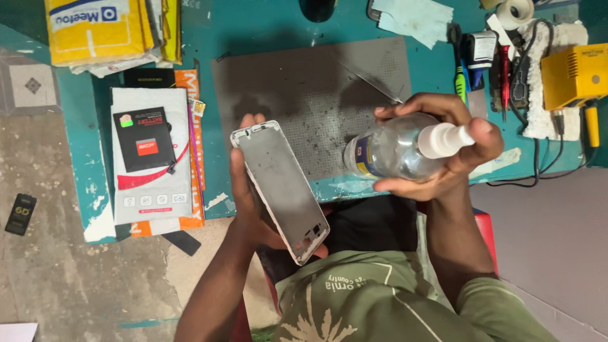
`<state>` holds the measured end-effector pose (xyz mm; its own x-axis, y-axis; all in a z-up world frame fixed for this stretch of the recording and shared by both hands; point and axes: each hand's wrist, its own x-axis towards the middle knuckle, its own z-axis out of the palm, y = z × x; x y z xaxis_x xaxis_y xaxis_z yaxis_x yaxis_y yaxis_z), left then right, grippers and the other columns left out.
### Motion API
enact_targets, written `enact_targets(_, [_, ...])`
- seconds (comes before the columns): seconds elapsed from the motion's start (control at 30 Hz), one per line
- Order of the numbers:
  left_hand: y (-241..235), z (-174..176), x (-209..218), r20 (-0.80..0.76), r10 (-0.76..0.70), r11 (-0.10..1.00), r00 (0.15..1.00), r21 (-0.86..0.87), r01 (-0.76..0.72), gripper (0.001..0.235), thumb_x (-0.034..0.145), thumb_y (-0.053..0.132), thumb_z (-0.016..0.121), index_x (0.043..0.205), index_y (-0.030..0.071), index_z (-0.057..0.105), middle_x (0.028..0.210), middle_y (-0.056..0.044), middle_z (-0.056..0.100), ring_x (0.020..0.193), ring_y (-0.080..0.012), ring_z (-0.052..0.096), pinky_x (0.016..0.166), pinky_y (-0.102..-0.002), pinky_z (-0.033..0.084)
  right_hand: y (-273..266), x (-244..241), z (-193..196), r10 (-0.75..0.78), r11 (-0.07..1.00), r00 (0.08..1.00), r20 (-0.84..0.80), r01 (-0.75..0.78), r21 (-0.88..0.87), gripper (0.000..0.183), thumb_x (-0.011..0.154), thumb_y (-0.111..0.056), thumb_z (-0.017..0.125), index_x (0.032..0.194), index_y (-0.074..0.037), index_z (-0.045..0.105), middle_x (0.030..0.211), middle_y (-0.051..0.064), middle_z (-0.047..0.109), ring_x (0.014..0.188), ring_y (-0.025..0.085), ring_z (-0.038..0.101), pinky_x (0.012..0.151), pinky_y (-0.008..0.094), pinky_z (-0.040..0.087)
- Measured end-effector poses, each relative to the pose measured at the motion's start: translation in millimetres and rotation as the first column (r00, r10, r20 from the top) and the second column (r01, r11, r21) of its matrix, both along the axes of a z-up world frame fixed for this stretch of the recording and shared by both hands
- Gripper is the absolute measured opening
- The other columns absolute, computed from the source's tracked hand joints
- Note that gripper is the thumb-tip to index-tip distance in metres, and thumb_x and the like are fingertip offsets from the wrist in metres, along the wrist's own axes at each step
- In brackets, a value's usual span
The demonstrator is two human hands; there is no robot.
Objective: The person cleans the inside of a white smartphone chassis. They spray a clear liquid from a bottle onto the chassis and wipe it with their fingers. They then use a toothbrush to scrub the surface and edges of the chassis.
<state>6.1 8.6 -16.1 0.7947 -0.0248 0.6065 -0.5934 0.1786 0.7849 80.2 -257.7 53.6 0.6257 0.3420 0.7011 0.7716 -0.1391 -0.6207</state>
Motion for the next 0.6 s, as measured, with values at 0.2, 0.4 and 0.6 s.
enact_targets(0.2, [-3, 1, 2, 0.025, 0.05, 0.999, 0.998, 0.011, -0.05, 0.15, 0.057, 0.053, 0.096, 0.172, 0.023, 0.004, 0.177, -0.023, 0.007, 0.163, -0.037, 0.017, 0.131, -0.046, 0.015, 1, -1, -12, 0.12, 0.976, 0.992, -0.033, -0.112, 0.188, 0.107, 0.076, -0.019, 0.085, 0.156, -0.045, 0.018, 0.121, 0.023, 0.057, 0.101, 0.034, 0.071, 0.083, 0.051, 0.069])
enact_targets(0.4, [-9, 10, 2, 0.053, 0.142, 0.984, 0.988, 0.098, -0.147, 0.151, 0.056, 0.059, 0.091, 0.171, 0.019, 0.002, 0.175, -0.025, 0.01, 0.161, -0.0387, 0.021, 0.135, -0.048, 0.019, -8, 4, -16, 0.304, 0.863, 0.944, -0.131, -0.214, 0.457, 0.096, 0.078, -0.024, 0.082, 0.154, -0.047, 0.029, 0.118, 0.019, 0.056, 0.096, 0.036, 0.071, 0.078, 0.052, 0.068])
enact_targets(0.6, [-9, 2, -3, 0.041, 0.154, 0.981, 0.987, 0.114, -0.158, 0.15, 0.056, 0.063, 0.09, 0.17, 0.021, 0.003, 0.174, -0.025, 0.01, 0.16, -0.039, 0.021, 0.134, -0.047, 0.022, -2, 3, -11, 0.411, 0.795, 0.908, -0.086, -0.31, 0.522, 0.093, 0.078, -0.025, 0.08, 0.153, -0.048, 0.031, 0.116, 0.02, 0.054, 0.096, 0.04, 0.072, 0.078, 0.054, 0.068])
